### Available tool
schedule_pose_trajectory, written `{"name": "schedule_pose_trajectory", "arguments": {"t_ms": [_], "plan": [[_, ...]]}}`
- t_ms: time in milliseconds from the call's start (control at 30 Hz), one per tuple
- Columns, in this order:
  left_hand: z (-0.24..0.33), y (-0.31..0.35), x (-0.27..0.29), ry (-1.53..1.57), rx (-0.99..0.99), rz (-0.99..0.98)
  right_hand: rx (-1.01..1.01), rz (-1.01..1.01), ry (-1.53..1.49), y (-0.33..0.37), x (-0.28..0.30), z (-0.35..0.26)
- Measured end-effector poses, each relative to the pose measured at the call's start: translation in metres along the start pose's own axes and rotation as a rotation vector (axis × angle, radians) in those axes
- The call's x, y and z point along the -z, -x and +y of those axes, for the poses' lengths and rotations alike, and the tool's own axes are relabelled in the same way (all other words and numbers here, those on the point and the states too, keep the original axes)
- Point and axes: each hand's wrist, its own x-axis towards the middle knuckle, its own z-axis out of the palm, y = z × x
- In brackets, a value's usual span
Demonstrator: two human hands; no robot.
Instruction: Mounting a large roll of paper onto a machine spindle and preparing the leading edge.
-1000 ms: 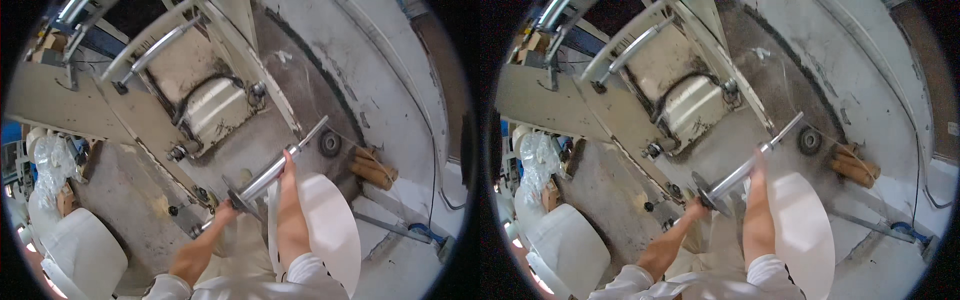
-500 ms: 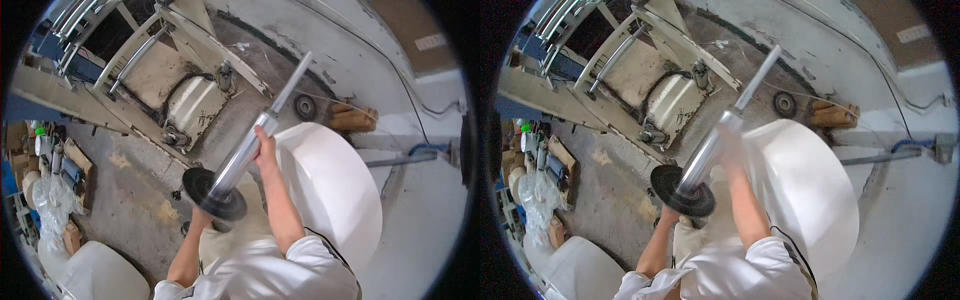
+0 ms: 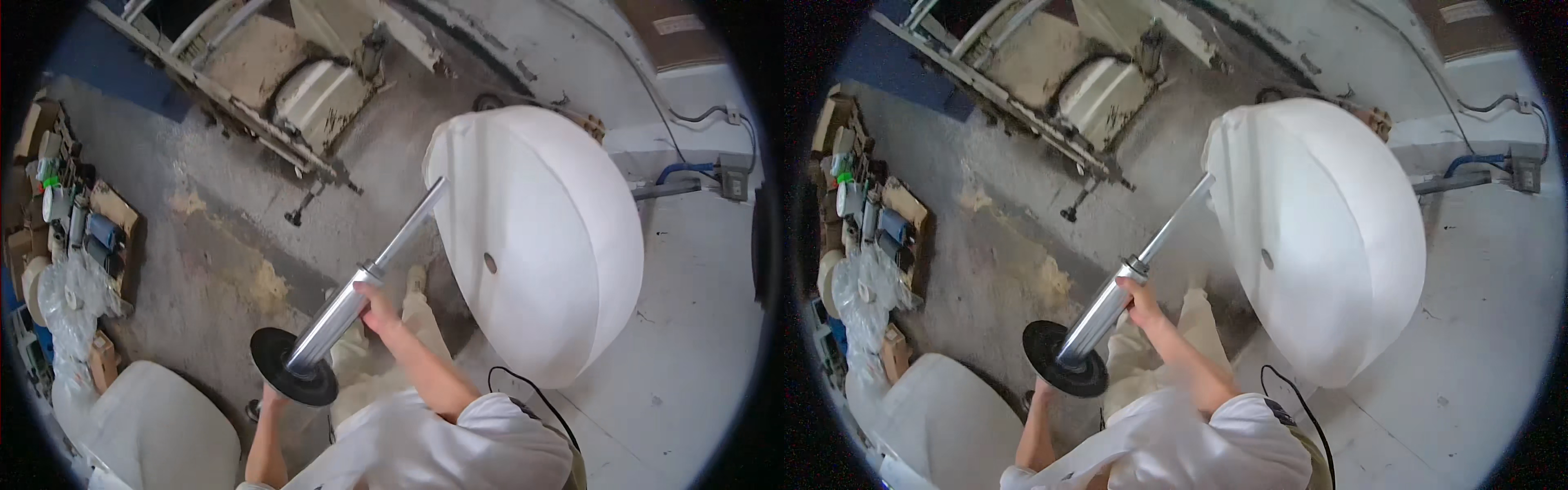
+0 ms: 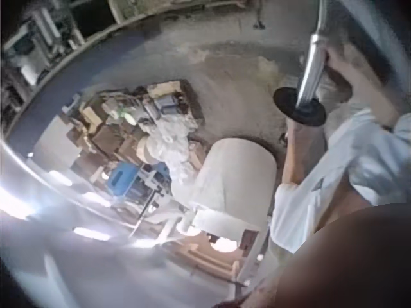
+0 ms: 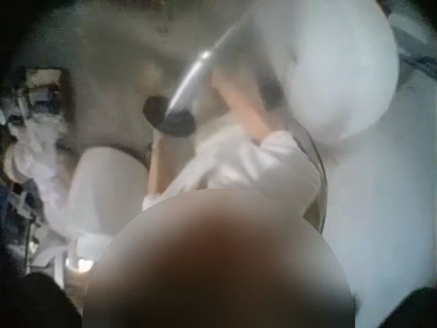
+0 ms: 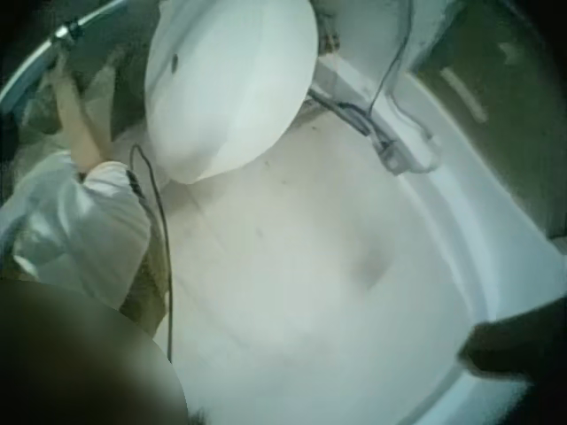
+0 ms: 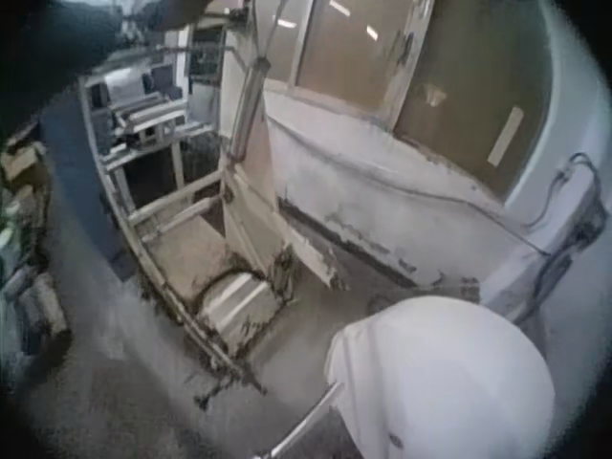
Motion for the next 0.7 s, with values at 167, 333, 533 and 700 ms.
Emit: {"name": "schedule_pose_trajectory", "arguments": {"t_ms": [167, 333, 533, 700], "plan": [[-0.120, 0.020, 0.137, -0.384, 0.139, 0.202, -0.168, 0.202, -0.136, -0.009, 0.096, 0.102], [-0.092, -0.027, 0.054, -1.143, 0.138, 0.057, -0.078, 0.363, -0.239, 0.006, 0.158, 0.071], [-0.118, -0.101, 0.009, -1.280, 0.297, -0.080, -0.054, 0.417, -0.307, -0.015, 0.232, 0.043], [-0.200, -0.150, 0.112, -0.523, 0.204, 0.017, -0.067, 0.370, -0.332, -0.046, 0.214, 0.034]]}}
